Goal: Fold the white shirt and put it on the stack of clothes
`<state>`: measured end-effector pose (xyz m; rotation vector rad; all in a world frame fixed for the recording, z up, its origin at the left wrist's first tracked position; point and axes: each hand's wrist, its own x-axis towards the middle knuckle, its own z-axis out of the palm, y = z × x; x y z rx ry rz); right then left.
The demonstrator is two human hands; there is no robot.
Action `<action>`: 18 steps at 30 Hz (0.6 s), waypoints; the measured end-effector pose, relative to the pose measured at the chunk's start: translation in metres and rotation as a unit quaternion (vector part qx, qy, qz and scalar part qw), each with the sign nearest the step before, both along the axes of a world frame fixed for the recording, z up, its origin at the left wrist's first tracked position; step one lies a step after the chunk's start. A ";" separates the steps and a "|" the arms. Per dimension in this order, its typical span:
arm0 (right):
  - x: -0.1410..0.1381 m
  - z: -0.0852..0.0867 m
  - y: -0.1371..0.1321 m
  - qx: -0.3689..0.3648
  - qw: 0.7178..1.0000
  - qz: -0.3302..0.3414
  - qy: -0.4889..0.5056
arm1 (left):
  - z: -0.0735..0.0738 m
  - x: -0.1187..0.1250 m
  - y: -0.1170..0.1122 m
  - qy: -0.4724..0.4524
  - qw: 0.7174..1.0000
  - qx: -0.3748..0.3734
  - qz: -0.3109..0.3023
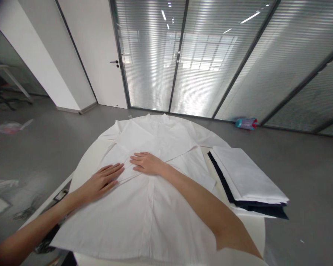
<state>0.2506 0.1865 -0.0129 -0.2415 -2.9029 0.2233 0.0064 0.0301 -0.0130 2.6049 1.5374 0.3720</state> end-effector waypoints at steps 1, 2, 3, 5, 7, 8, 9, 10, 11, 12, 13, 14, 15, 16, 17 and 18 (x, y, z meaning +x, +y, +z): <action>0.008 -0.001 0.004 -0.010 1.000 -0.008 -0.005 | 0.000 -0.001 0.000 0.003 1.000 -0.003 -0.006; 0.017 -0.001 0.008 -0.019 1.000 -0.019 -0.010 | 0.000 -0.003 0.000 0.005 1.000 -0.004 -0.012; 0.027 -0.002 0.014 -0.026 0.999 -0.035 -0.015 | 0.000 -0.004 0.000 0.006 1.000 -0.004 -0.017; 0.049 -0.003 0.026 -0.036 0.996 -0.081 -0.026 | -0.001 -0.006 0.000 0.006 1.000 0.001 -0.023; 0.070 -0.005 0.039 -0.038 0.987 -0.151 -0.041 | -0.003 -0.007 0.001 0.004 1.000 0.010 -0.024; 0.080 -0.006 0.046 -0.039 0.980 -0.189 -0.052 | -0.005 -0.007 0.001 0.004 1.000 0.013 -0.023; 0.088 -0.008 0.051 -0.041 0.971 -0.227 -0.064 | -0.007 -0.007 0.001 0.005 1.000 0.014 -0.022; 0.096 -0.009 0.056 -0.042 0.961 -0.261 -0.076 | -0.008 -0.007 0.001 0.008 1.000 0.014 -0.022; 0.102 -0.010 0.060 -0.043 0.952 -0.289 -0.086 | -0.009 -0.007 0.000 0.010 1.000 0.012 -0.022; 0.107 -0.012 0.063 -0.044 0.945 -0.310 -0.091 | -0.010 -0.007 0.000 0.011 1.000 0.010 -0.021; 0.110 -0.013 0.065 -0.044 0.940 -0.325 -0.092 | -0.009 -0.008 -0.001 0.009 1.000 0.008 -0.020; 0.112 -0.014 0.066 -0.043 0.937 -0.334 -0.090 | -0.007 -0.008 -0.002 0.006 1.000 0.007 -0.018; 0.113 -0.015 0.066 -0.042 0.936 -0.338 -0.086 | -0.004 -0.009 -0.001 0.001 1.000 0.003 -0.017; 0.113 -0.016 0.066 -0.040 0.936 -0.340 -0.083 | 0.000 -0.009 0.000 -0.004 1.000 -0.002 -0.015; 0.113 -0.017 0.066 -0.038 0.936 -0.340 -0.079 | 0.006 -0.008 0.003 -0.009 1.000 -0.010 -0.011; 0.113 -0.017 0.065 -0.036 0.937 -0.340 -0.075 | 0.014 -0.006 0.008 -0.012 1.000 -0.022 -0.008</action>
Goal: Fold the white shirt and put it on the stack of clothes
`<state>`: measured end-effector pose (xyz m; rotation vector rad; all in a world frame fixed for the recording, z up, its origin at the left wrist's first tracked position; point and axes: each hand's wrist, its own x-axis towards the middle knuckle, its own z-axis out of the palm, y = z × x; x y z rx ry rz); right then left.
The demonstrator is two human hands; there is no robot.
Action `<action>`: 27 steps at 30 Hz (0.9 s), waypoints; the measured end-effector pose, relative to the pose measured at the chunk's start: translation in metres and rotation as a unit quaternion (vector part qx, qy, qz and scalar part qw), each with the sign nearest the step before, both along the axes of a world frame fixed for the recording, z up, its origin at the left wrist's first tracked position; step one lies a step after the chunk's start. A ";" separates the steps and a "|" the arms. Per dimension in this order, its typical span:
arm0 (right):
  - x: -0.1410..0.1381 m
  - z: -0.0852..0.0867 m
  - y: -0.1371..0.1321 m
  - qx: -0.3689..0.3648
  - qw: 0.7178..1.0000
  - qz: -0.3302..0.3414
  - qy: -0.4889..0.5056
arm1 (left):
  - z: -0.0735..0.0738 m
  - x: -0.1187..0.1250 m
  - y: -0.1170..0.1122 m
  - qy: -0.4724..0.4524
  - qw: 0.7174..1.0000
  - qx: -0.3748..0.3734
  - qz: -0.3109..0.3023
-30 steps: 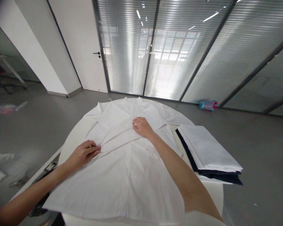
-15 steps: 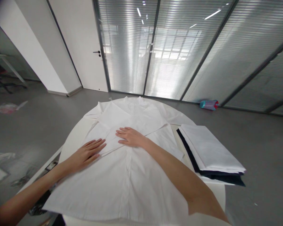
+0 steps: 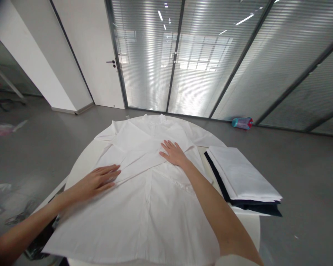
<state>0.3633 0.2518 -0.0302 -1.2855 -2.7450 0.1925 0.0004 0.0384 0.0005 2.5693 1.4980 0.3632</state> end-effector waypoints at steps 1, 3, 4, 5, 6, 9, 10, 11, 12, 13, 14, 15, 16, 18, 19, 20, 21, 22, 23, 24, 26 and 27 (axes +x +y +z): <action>0.000 0.000 -0.001 0.003 1.000 0.000 0.003 | 0.008 0.003 0.008 -0.003 1.000 -0.011 0.003; -0.001 -0.001 -0.002 0.007 1.000 -0.001 0.009 | 0.021 0.015 0.029 -0.014 1.000 -0.015 0.012; -0.001 -0.002 -0.003 0.007 1.000 -0.002 0.010 | 0.026 0.024 0.043 -0.023 1.000 -0.006 0.015; 0.000 -0.003 -0.003 0.007 1.000 -0.003 0.012 | 0.028 0.033 0.057 -0.033 0.999 0.009 0.013; 0.000 -0.003 -0.004 0.009 1.000 -0.003 0.015 | 0.027 0.043 0.072 -0.041 0.999 0.024 0.008; 0.002 -0.003 -0.002 0.018 0.999 -0.004 0.032 | 0.011 0.071 0.108 -0.037 0.998 0.041 -0.015; 0.002 -0.002 0.002 0.026 0.999 -0.009 0.039 | 0.003 0.078 0.116 -0.027 0.999 0.036 -0.016; 0.002 0.001 0.008 0.038 0.998 -0.019 0.046 | -0.005 0.083 0.121 -0.015 0.999 0.027 -0.014; 0.001 0.005 0.016 0.053 0.997 -0.036 0.052 | -0.012 0.086 0.124 -0.004 1.000 0.017 -0.009; 0.000 0.009 0.026 0.068 0.995 -0.056 0.054 | -0.019 0.088 0.126 0.004 1.000 0.006 -0.006; -0.002 0.013 0.037 0.080 0.992 -0.079 0.052 | -0.024 0.088 0.126 0.009 1.000 -0.002 -0.003; -0.004 0.017 0.050 0.086 0.990 -0.103 0.045 | -0.027 0.088 0.125 0.011 1.000 -0.005 0.000; -0.007 0.019 0.063 0.083 0.988 -0.124 0.034 | -0.029 0.088 0.125 0.012 1.000 -0.005 0.002; -0.010 0.021 0.087 0.056 0.985 -0.162 0.005 | -0.030 0.086 0.123 0.011 1.000 0.000 0.004; -0.010 0.019 0.097 0.036 0.983 -0.179 -0.011 | -0.030 0.085 0.123 0.011 1.000 0.001 0.003; -0.010 0.016 0.105 0.015 0.981 -0.194 -0.023 | -0.030 0.084 0.124 0.013 1.000 0.002 0.001; -0.008 0.013 0.111 -0.003 0.978 -0.208 -0.033 | -0.030 0.084 0.124 0.015 1.000 0.001 -0.001; -0.005 0.008 0.116 -0.017 0.975 -0.220 -0.039 | -0.030 0.083 0.124 0.017 1.000 0.001 -0.004; -0.002 0.004 0.119 -0.026 0.972 -0.229 -0.042 | -0.031 0.083 0.125 0.018 1.000 0.000 -0.007; 0.001 0.001 0.121 -0.031 0.971 -0.235 -0.042 | -0.031 0.082 0.125 0.019 1.000 -0.001 -0.009; 0.004 -0.003 0.124 -0.034 0.969 -0.243 -0.040 | -0.032 0.082 0.125 0.021 1.000 -0.002 -0.010; 0.005 -0.004 0.125 -0.033 0.968 -0.246 -0.039 | -0.032 0.082 0.125 0.022 1.000 -0.002 -0.009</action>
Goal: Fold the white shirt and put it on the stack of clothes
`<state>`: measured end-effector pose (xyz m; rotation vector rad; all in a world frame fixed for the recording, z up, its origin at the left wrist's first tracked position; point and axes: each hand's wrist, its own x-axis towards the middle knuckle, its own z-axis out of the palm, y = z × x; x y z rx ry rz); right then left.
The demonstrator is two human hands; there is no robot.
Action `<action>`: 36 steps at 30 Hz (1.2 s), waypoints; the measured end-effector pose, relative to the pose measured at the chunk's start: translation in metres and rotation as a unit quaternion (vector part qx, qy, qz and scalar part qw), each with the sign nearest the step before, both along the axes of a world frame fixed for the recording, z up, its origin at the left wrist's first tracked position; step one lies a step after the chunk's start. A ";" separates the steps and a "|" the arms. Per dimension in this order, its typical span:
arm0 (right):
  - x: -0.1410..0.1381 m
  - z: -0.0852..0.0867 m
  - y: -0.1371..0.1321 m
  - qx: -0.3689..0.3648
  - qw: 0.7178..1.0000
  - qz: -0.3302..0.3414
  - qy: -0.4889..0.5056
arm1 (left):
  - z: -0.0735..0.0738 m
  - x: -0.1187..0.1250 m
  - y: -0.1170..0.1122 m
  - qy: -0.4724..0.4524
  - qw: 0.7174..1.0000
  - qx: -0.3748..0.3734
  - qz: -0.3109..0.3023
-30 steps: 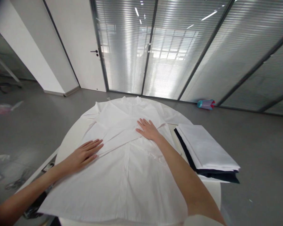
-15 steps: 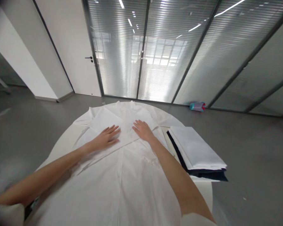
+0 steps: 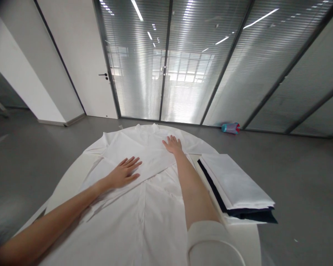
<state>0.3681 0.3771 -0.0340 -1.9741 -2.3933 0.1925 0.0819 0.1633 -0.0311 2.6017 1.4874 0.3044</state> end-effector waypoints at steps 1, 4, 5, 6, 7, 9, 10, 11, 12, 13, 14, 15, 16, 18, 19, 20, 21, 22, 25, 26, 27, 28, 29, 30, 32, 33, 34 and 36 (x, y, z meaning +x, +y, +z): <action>-0.001 0.000 0.001 0.003 1.000 -0.002 0.000 | 0.000 0.000 0.000 0.001 1.000 0.000 0.002; -0.007 0.003 0.007 0.023 1.000 0.000 -0.002 | 0.001 0.001 -0.001 0.001 1.000 0.002 0.006; -0.010 0.004 0.010 0.030 1.000 0.008 -0.003 | 0.001 0.001 -0.001 0.001 1.000 0.003 0.006; -0.012 0.005 0.013 0.035 0.999 0.017 -0.004 | 0.001 0.002 -0.001 0.001 1.000 0.004 0.006; -0.013 0.005 0.016 0.035 0.999 0.025 -0.005 | 0.001 0.002 -0.001 0.001 1.000 0.004 0.006; -0.014 0.004 0.023 0.028 0.999 0.027 -0.006 | 0.001 0.003 -0.001 0.000 1.000 0.004 0.005; -0.013 0.003 0.026 0.022 1.000 0.021 -0.006 | 0.002 0.003 -0.002 -0.002 1.000 0.004 0.005; -0.012 0.002 0.029 0.018 1.000 0.011 -0.005 | 0.003 0.002 -0.002 -0.005 1.000 0.004 0.005; -0.011 0.001 0.032 0.015 1.000 0.002 -0.004 | 0.004 0.002 -0.003 -0.007 1.000 0.004 0.005; -0.011 0.001 0.034 0.014 1.000 -0.005 -0.003 | 0.006 0.001 -0.004 -0.008 1.000 0.004 0.002; -0.010 0.001 0.035 0.014 1.000 -0.010 -0.003 | 0.009 0.000 -0.005 -0.006 1.000 0.003 -0.002; -0.010 0.002 0.035 0.016 1.000 -0.012 -0.002 | 0.011 -0.001 -0.006 -0.003 1.000 0.002 -0.008; -0.009 0.003 0.034 0.019 1.000 -0.012 -0.002 | 0.013 -0.002 -0.007 0.002 1.000 0.000 -0.014; -0.008 0.006 0.028 0.030 1.000 -0.006 0.000 | 0.015 -0.003 -0.009 0.008 1.000 -0.005 -0.028; -0.007 0.007 0.023 0.035 0.999 -0.001 0.003 | 0.016 -0.003 -0.009 0.011 0.999 -0.007 -0.034; -0.005 0.009 0.017 0.038 0.999 0.005 0.006 | 0.016 -0.003 -0.010 0.013 0.999 -0.008 -0.039; -0.003 0.010 0.010 0.037 0.999 0.009 0.008 | 0.015 -0.002 -0.010 0.015 0.999 -0.010 -0.041; 0.000 0.011 0.003 0.033 0.999 0.010 0.010 | 0.014 -0.001 -0.011 0.019 0.999 -0.011 -0.044; 0.011 0.009 -0.017 0.018 1.000 0.001 -0.002 | 0.011 0.003 -0.012 0.031 0.999 -0.010 -0.042; 0.016 0.008 -0.022 0.015 1.000 -0.002 -0.010 | 0.010 0.003 -0.013 0.034 0.999 -0.007 -0.041; 0.020 0.007 -0.026 0.012 1.000 -0.003 -0.018 | 0.009 0.004 -0.013 0.037 0.998 -0.004 -0.041; 0.024 0.006 -0.028 0.008 1.000 -0.004 -0.022 | 0.008 0.004 -0.013 0.039 0.998 -0.001 -0.040; 0.028 0.005 -0.029 0.003 1.000 -0.003 -0.024 | 0.007 0.004 -0.014 0.040 0.998 0.001 -0.040; 0.030 0.004 -0.029 -0.002 1.000 -0.002 -0.023 | 0.006 0.004 -0.014 0.041 0.998 0.001 -0.041; 0.034 0.004 -0.027 -0.008 1.000 0.004 -0.017 | 0.005 0.003 -0.014 0.040 0.998 0.001 -0.043; 0.034 0.005 -0.025 -0.010 1.000 0.006 -0.016 | 0.006 0.003 -0.014 0.037 0.998 0.002 -0.042; 0.034 0.005 -0.024 -0.011 1.000 0.007 -0.015 | 0.006 0.002 -0.014 0.033 0.999 0.003 -0.042; 0.032 0.006 -0.024 -0.003 1.000 0.009 -0.015 | 0.009 0.002 -0.016 0.021 0.999 0.013 -0.041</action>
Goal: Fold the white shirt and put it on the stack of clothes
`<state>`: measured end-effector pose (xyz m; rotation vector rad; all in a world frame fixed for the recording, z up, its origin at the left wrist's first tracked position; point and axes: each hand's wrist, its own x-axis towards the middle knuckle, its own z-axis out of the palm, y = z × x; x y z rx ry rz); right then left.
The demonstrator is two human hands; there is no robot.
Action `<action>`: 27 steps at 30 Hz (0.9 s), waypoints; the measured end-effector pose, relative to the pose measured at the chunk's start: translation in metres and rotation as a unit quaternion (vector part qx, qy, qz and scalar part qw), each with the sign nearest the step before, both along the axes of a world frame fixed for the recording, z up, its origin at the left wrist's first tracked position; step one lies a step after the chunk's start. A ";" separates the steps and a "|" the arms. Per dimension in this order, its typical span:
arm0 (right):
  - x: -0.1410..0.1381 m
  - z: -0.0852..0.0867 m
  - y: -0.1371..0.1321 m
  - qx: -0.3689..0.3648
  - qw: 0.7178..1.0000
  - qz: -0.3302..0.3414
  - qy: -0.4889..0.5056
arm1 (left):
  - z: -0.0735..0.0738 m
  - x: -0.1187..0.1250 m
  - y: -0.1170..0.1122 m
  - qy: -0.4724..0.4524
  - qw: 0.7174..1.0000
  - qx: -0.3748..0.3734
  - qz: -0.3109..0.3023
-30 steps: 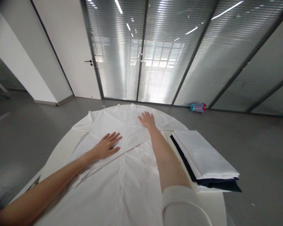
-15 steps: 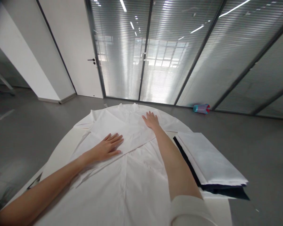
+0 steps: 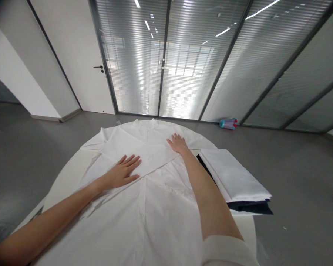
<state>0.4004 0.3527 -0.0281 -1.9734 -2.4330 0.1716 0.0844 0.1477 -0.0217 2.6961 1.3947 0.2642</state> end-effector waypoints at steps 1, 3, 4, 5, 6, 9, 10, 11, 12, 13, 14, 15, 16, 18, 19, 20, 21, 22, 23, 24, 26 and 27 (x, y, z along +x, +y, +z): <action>-0.001 0.000 -0.001 0.010 1.000 0.003 0.001 | 0.002 0.000 -0.001 -0.008 1.000 0.007 -0.005; -0.001 -0.002 -0.006 0.033 0.999 0.017 0.006 | 0.006 0.002 -0.003 -0.021 0.999 0.022 -0.024; -0.001 -0.003 -0.008 0.040 0.999 0.026 0.007 | 0.007 0.004 -0.004 -0.023 0.999 0.024 -0.038; 0.000 -0.004 -0.011 0.041 0.999 0.032 0.008 | 0.008 0.005 -0.006 -0.021 0.998 0.022 -0.053; 0.001 -0.004 -0.013 0.036 0.999 0.034 0.008 | 0.008 0.007 -0.007 -0.016 0.997 0.013 -0.068; 0.004 -0.003 -0.016 0.018 1.000 0.025 0.001 | 0.005 0.010 -0.010 0.000 0.995 -0.019 -0.096; 0.003 -0.002 -0.017 0.018 1.000 0.020 -0.001 | 0.003 0.011 -0.010 0.002 0.995 -0.026 -0.099; 0.000 0.000 -0.019 0.021 1.000 0.016 -0.004 | 0.002 0.011 -0.011 0.004 0.995 -0.029 -0.100; -0.005 0.002 -0.021 0.026 1.000 0.014 -0.008 | 0.001 0.011 -0.010 0.005 0.995 -0.030 -0.099; -0.012 0.004 -0.023 0.033 0.999 0.016 -0.010 | 0.001 0.011 -0.010 0.007 0.995 -0.031 -0.097; -0.019 0.006 -0.027 0.040 0.999 0.027 -0.008 | 0.001 0.011 -0.010 0.009 0.995 -0.031 -0.096; -0.028 0.007 -0.032 0.044 0.998 0.047 -0.001 | 0.001 0.011 -0.010 0.011 0.995 -0.032 -0.095; -0.036 0.008 -0.037 0.044 0.996 0.074 0.011 | 0.002 0.012 -0.010 0.012 0.995 -0.034 -0.094; -0.049 0.008 -0.047 0.035 0.990 0.130 0.031 | 0.003 0.012 -0.010 0.013 0.995 -0.037 -0.092; -0.053 0.007 -0.051 0.025 0.988 0.146 0.034 | 0.003 0.012 -0.011 0.014 0.995 -0.039 -0.090; -0.055 0.006 -0.054 0.014 0.988 0.150 0.031 | 0.003 0.012 -0.011 0.015 0.995 -0.041 -0.088; -0.054 0.006 -0.056 0.004 0.989 0.143 0.025 | 0.002 0.011 -0.011 0.016 0.995 -0.041 -0.086; -0.053 0.005 -0.057 -0.004 0.991 0.131 0.020 | 0.002 0.011 -0.011 0.016 0.995 -0.041 -0.084; -0.050 0.004 -0.058 -0.008 0.993 0.118 0.016 | 0.001 0.011 -0.011 0.015 0.996 -0.039 -0.084; -0.047 0.004 -0.058 -0.008 0.994 0.108 0.015 | 0.000 0.010 -0.011 0.012 0.996 -0.037 -0.084; -0.041 0.003 -0.057 -0.001 0.994 0.106 0.020 | -0.002 0.009 -0.011 0.005 0.996 -0.033 -0.087; -0.038 0.003 -0.056 0.006 0.994 0.110 0.026 | -0.003 0.009 -0.011 0.002 0.996 -0.030 -0.088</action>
